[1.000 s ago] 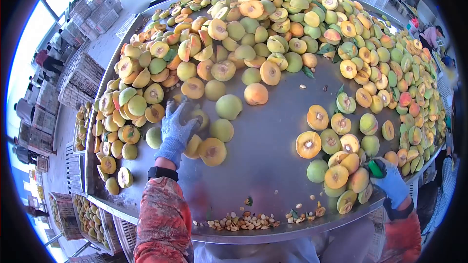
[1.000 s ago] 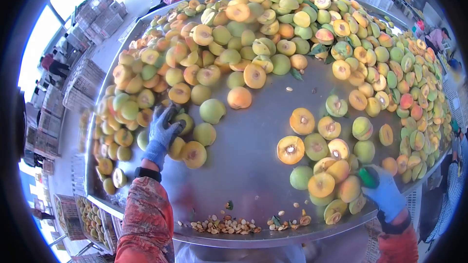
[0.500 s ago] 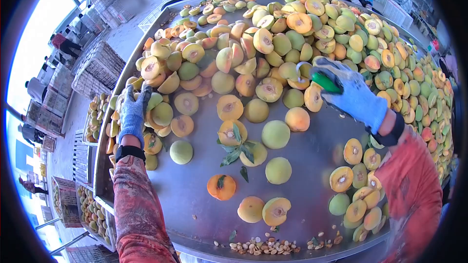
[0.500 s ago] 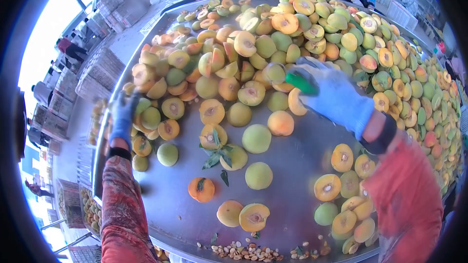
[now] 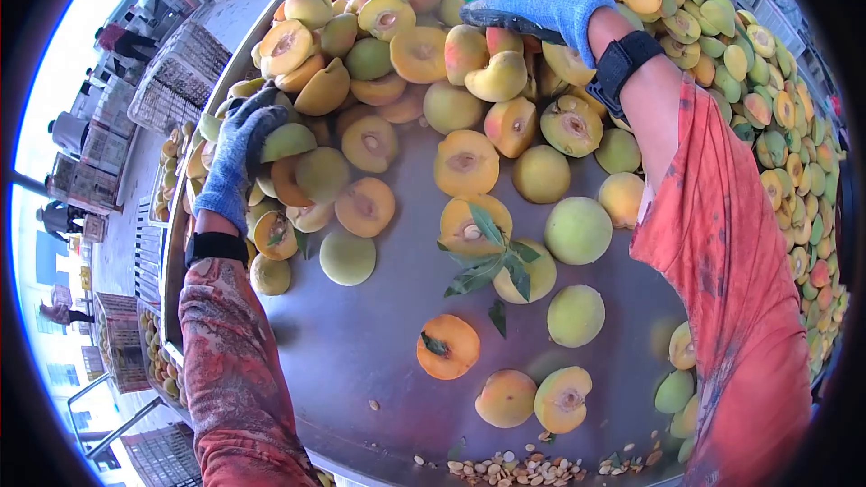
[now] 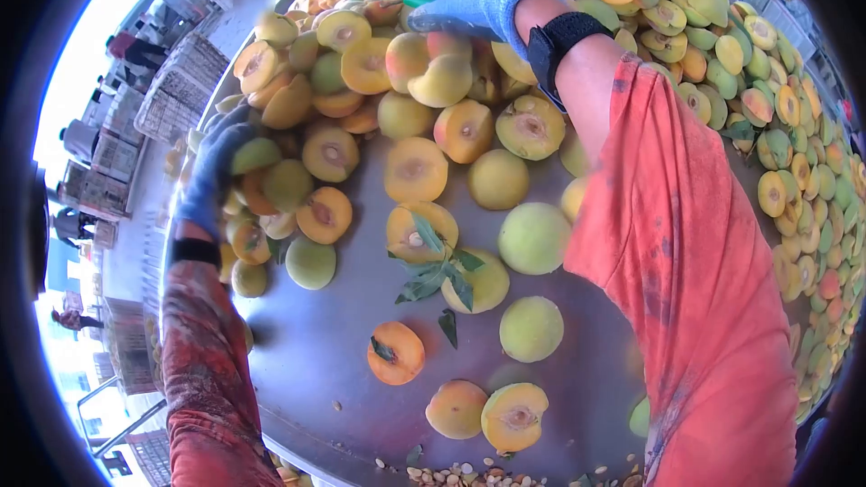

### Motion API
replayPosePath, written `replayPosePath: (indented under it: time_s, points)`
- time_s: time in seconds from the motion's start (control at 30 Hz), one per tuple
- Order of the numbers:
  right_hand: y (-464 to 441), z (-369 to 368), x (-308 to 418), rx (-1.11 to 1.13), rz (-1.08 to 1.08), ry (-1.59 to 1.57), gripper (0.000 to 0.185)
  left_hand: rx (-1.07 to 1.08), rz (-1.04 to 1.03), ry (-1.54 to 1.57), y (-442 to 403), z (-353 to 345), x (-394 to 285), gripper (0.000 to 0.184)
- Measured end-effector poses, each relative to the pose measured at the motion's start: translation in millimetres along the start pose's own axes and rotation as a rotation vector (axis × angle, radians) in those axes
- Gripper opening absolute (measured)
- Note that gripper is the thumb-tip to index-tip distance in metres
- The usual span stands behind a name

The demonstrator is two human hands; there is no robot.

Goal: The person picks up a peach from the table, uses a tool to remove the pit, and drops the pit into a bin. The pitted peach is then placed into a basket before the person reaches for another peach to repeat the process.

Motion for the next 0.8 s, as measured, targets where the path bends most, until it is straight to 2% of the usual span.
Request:
replayPosePath:
  time_s: [0.03, 0.07, 0.1, 0.13, 0.17, 0.2, 0.23, 0.27, 0.3, 0.33, 0.4, 0.47, 0.53, 0.6, 0.63, 0.67, 0.73, 0.8]
  points:
    - [11.3, -2.2, 8.9, 0.051, -0.033, -0.052, 0.043, -0.099, 0.468, 0.509, 9.6, -14.9, -16.2, 0.037]
    - [23.5, -3.7, 15.8, 0.102, -0.069, -0.102, 0.041, -0.02, 0.596, 0.636, 17.2, -31.6, -41.4, 0.039]
    - [29.4, -3.0, 25.0, 0.08, 0.005, -0.045, 0.036, -0.018, 0.482, 0.61, 18.5, -39.9, -63.2, 0.041]
    - [33.8, -25.2, 18.5, 0.174, -0.155, -0.487, 0.038, 0.027, 0.46, 0.692, 22.8, -54.4, -85.9, 0.041]
    - [44.9, -26.2, 14.1, 0.178, -0.156, -0.372, 0.042, 0.111, 0.323, 0.495, 26.6, -68.0, -96.7, 0.039]
    - [65.7, -22.2, 31.1, 0.182, -0.161, -0.262, 0.048, 0.114, 0.463, 0.634, 38.4, -84.2, -112.6, 0.038]
    - [73.9, -22.4, 38.3, 0.157, -0.073, -0.246, 0.05, 0.263, 0.34, 0.474, 41.8, -98.4, -139.7, 0.04]
    - [84.9, -23.7, 45.3, 0.137, 0.013, -0.228, 0.052, 0.303, 0.284, 0.426, 46.7, -110.5, -155.0, 0.041]
    - [102.9, -30.6, 49.9, 0.241, -0.013, -0.318, 0.051, 0.341, 0.22, 0.265, 54.2, -119.4, -173.7, 0.042]
    - [118.8, -28.4, 70.2, 0.176, 0.207, -0.245, 0.045, 0.37, 0.145, 0.103, 59.2, -127.1, -192.3, 0.043]
    - [173.3, -34.8, 67.6, 0.172, 0.055, -0.003, 0.039, 0.376, 0.153, 0.156, 76.4, -144.2, -213.3, 0.045]
    - [216.1, -28.4, 65.0, -0.044, 0.246, -0.036, 0.034, 0.45, 0.145, 0.105, 98.2, -157.1, -240.5, 0.049]
    - [261.2, -37.7, 49.9, 0.313, -0.006, 0.059, 0.034, 0.526, 0.233, 0.439, 124.2, -180.7, -265.5, 0.051]
    - [305.2, -42.1, 36.2, 0.234, -0.036, -0.073, 0.034, 0.48, 0.277, 0.457, 147.0, -183.5, -288.3, 0.053]
    - [324.9, -38.3, 42.6, 0.221, -0.019, 0.067, 0.051, 0.518, 0.243, 0.391, 156.6, -191.1, -295.3, 0.053]
    - [340.8, -32.3, 50.2, 0.096, 0.067, 0.002, 0.034, 0.553, 0.214, 0.324, 165.1, -196.5, -303.3, 0.054]
    - [364.3, -35.2, 51.5, 0.229, -0.026, -0.02, 0.034, 0.573, 0.196, 0.304, 174.5, -194.6, -319.9, 0.053]
    - [380.8, -25.7, 52.8, 0.241, -0.053, -0.053, 0.034, 0.592, 0.302, 0.478, 173.9, -192.8, -319.4, 0.05]
Point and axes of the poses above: each hand's wrist, its own y-axis away from the middle knuckle, its own z-axis out of the back of the hand, x = y × z, the point moved 9 cm from there along -y, towards the middle knuckle, and after that the axes turned 5 degrees about y, right-handed, at the moved point
